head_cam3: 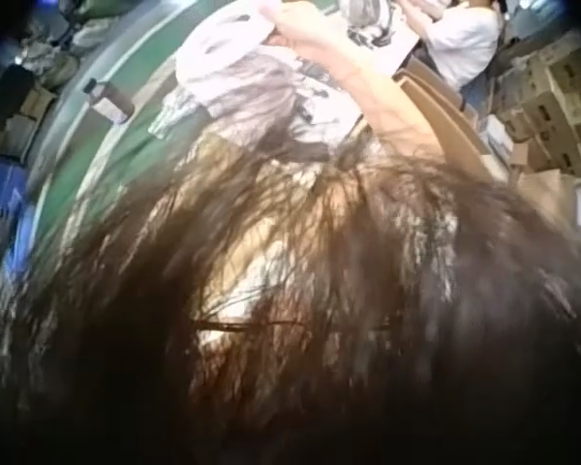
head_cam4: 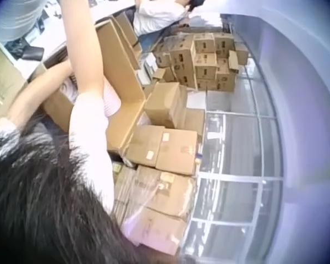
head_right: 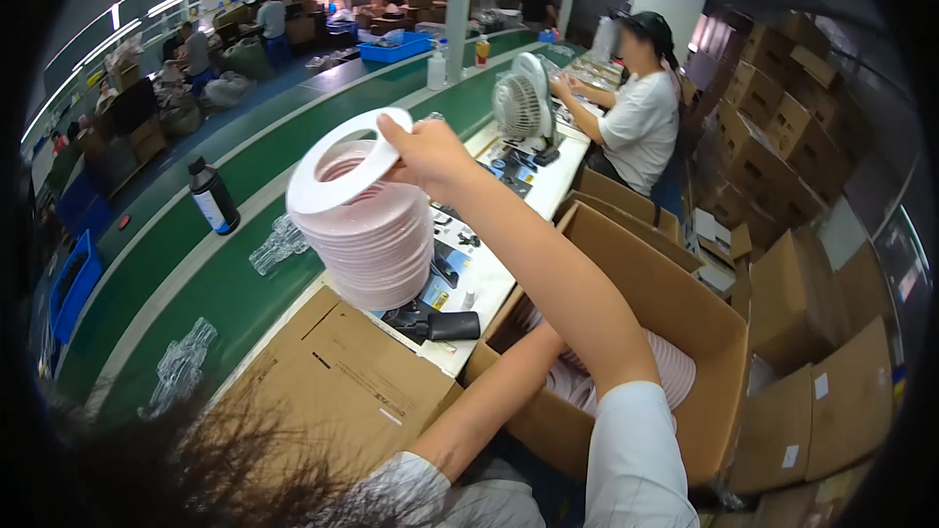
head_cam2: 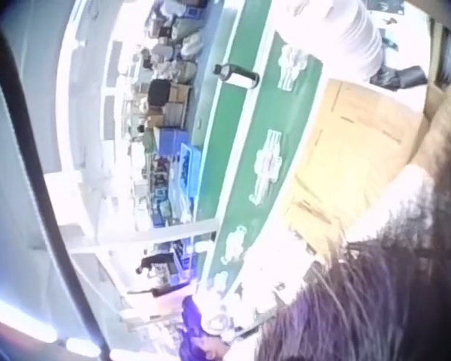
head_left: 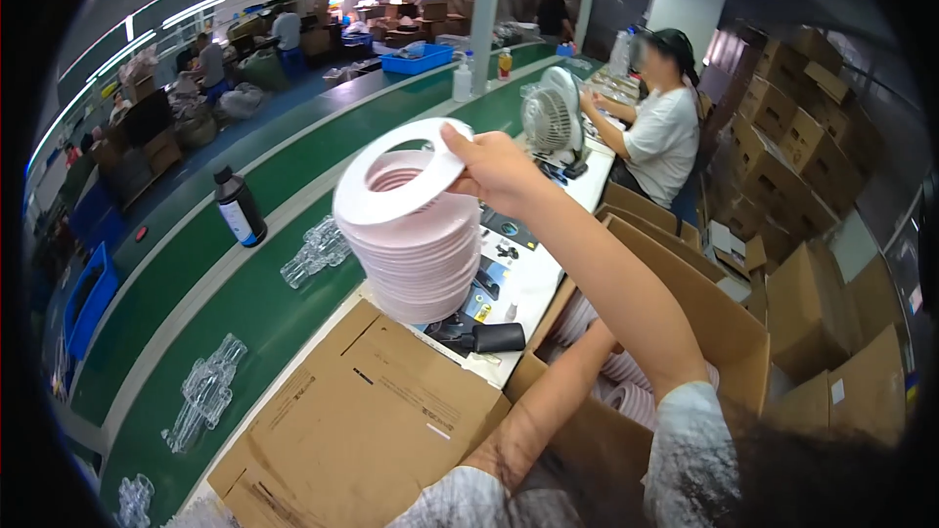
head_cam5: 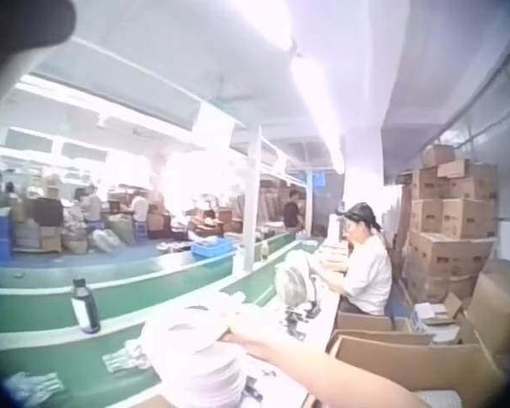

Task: Packing white circular rings or gaskets into a cardboard box on an assembly line.

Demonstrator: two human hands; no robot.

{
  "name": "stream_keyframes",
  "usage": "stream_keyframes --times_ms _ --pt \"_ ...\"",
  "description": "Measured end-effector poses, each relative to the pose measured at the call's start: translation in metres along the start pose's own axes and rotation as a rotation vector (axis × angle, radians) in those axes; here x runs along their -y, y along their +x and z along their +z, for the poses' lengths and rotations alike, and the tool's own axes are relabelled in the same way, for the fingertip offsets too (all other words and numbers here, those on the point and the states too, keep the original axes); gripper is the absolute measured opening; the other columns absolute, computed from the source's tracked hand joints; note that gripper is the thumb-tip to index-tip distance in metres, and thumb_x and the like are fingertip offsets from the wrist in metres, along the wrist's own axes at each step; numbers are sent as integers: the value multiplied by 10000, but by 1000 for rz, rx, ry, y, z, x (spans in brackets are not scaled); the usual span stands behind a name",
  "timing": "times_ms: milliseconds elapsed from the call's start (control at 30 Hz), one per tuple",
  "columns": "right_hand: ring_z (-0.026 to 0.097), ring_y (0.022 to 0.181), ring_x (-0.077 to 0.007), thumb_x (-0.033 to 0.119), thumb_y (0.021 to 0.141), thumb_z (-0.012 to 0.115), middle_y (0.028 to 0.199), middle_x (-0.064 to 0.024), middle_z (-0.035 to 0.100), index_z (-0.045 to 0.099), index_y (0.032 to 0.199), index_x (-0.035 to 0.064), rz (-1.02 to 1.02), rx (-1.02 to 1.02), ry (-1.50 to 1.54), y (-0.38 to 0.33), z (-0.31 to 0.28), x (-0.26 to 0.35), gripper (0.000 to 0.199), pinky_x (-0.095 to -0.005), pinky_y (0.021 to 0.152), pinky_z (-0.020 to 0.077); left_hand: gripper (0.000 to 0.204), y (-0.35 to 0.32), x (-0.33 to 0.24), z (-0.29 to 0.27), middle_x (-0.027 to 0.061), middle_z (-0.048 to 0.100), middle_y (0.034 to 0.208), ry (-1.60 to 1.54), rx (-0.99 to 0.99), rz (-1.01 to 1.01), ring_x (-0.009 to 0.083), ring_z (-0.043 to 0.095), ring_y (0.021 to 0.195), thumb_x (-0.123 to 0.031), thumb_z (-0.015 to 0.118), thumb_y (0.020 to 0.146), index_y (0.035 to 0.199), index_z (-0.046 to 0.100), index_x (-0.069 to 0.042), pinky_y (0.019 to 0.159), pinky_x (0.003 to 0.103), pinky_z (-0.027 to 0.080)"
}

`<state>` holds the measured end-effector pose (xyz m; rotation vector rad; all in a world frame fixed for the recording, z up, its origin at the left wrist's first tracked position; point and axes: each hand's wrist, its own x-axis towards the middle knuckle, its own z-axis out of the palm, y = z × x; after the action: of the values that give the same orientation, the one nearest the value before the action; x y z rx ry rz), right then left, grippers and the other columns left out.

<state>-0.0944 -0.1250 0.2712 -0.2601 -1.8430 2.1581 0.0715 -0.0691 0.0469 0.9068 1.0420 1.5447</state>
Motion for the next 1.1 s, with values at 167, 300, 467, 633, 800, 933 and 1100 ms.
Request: stream_keyframes --times_ms 167,300,467,633,800,933,1100 --pt "639 616 -191 457 881 539 677 -122 610 611 697 -84 -190 -192 -589 20 -37 -1 576 -297 529 548 596 3 -22 3 103 654 1003 149 82 -174 239 590 947 -420 576 859 1334 429 -92 863 350 445" --pt "555 534 -151 500 858 527 562 -78 555 638 719 -10 -364 -385 -860 -36 -68 20 540 -322 548 438 399 40 -2 -1 106 531 1235 669 303 -211 217 511 1089 -211 543 878 1238 508 -41 941 322 397" --pt "600 685 -172 267 800 667 762 -128 629 647 603 -6 -687 -763 -798 -122 -217 -53 337 -311 608 458 344 76 22 -34 173 633 1078 1586 735 -559 299 617 983 -259 620 734 1001 686 -53 855 386 477" --pt "628 717 -249 204 714 705 807 -119 652 624 581 10 -340 -678 -1191 -214 -291 -204 249 -345 654 501 405 45 -5 -47 145 664 1002 1605 684 -788 273 641 865 -359 602 829 1053 653 -25 787 374 497" --pt "639 583 -237 323 735 636 572 -108 619 644 614 32 473 -192 -1047 -241 -277 -332 315 -371 622 521 410 47 9 -44 160 611 1133 1582 727 -746 308 590 1045 -368 628 789 1065 659 -67 893 386 460" --pt "633 549 -224 457 779 574 546 -104 607 646 596 27 968 -122 -950 -228 -247 -358 473 -343 623 529 360 39 3 -44 154 625 1081 1572 766 -625 319 593 1013 -350 578 835 1048 659 -72 878 384 454" --pt "647 594 -239 575 760 547 589 -113 629 673 650 26 1051 -107 -908 -221 -246 -389 574 -339 640 529 371 40 -6 -42 165 610 1122 1603 766 -684 322 581 1051 -333 579 828 1058 655 -51 899 392 455"
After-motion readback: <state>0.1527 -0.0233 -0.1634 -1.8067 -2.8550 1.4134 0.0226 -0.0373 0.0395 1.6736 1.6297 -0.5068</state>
